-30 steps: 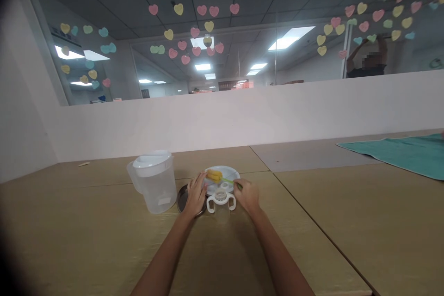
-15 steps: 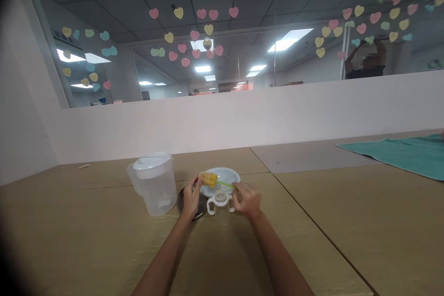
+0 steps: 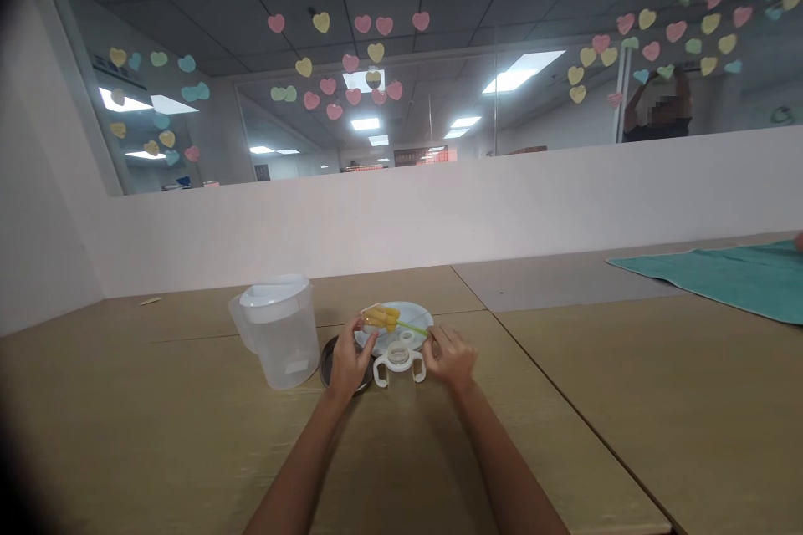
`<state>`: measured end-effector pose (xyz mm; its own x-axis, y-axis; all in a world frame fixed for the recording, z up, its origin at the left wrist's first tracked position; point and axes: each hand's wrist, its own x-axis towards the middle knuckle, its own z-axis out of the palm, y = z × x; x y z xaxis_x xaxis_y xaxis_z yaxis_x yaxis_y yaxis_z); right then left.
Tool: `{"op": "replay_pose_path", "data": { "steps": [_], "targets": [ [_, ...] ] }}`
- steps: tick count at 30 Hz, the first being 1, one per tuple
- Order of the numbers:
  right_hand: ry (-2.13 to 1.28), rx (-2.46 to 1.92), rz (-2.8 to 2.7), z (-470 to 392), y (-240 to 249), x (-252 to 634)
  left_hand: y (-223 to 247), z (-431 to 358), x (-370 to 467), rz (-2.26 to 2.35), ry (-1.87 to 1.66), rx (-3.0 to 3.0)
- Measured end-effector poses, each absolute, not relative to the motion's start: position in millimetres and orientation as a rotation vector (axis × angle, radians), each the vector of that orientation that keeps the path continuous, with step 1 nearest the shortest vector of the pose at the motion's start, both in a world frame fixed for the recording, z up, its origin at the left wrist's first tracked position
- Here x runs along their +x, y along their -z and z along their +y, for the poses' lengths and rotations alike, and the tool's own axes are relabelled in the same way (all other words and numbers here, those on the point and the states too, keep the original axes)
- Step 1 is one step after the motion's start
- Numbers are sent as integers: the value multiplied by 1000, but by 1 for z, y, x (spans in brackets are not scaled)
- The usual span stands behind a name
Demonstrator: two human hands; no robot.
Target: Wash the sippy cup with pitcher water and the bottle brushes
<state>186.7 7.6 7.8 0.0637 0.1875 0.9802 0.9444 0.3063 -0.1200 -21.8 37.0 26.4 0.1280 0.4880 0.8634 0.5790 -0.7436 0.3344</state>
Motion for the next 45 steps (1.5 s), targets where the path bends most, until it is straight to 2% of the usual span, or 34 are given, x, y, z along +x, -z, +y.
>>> {"op": "replay_pose_path", "data": {
  "steps": [7,14,18,20,23,28,33,37,45],
  "targets": [
    [795,-1087,-1399,8,-8,189,-21,40,-26,-942,1693,-2298],
    [777,-939,-1490,4,-10,188,-30,32,-26,-1252,1912,-2409],
    [773,-955,-1450,5,-11,190,-36,37,-37,-1500,2049,-2108],
    [741,-1005,-1379,6,-11,192,-38,39,-44,-1545,1939,-1941],
    [700,-1080,-1318,9,-9,193,-39,41,-51,-1602,1576,-1848],
    [672,-1177,-1329,11,-7,192,-29,44,-52,-1737,1034,-1886],
    [704,-1262,-1287,11,-10,190,-21,47,-55,-1913,689,-1894],
    [743,-1308,-1298,14,-11,189,-18,51,-57,-1961,605,-1928],
    [770,-1354,-1308,17,-8,191,-12,55,-59,-2014,684,-1951]
  ]
}}
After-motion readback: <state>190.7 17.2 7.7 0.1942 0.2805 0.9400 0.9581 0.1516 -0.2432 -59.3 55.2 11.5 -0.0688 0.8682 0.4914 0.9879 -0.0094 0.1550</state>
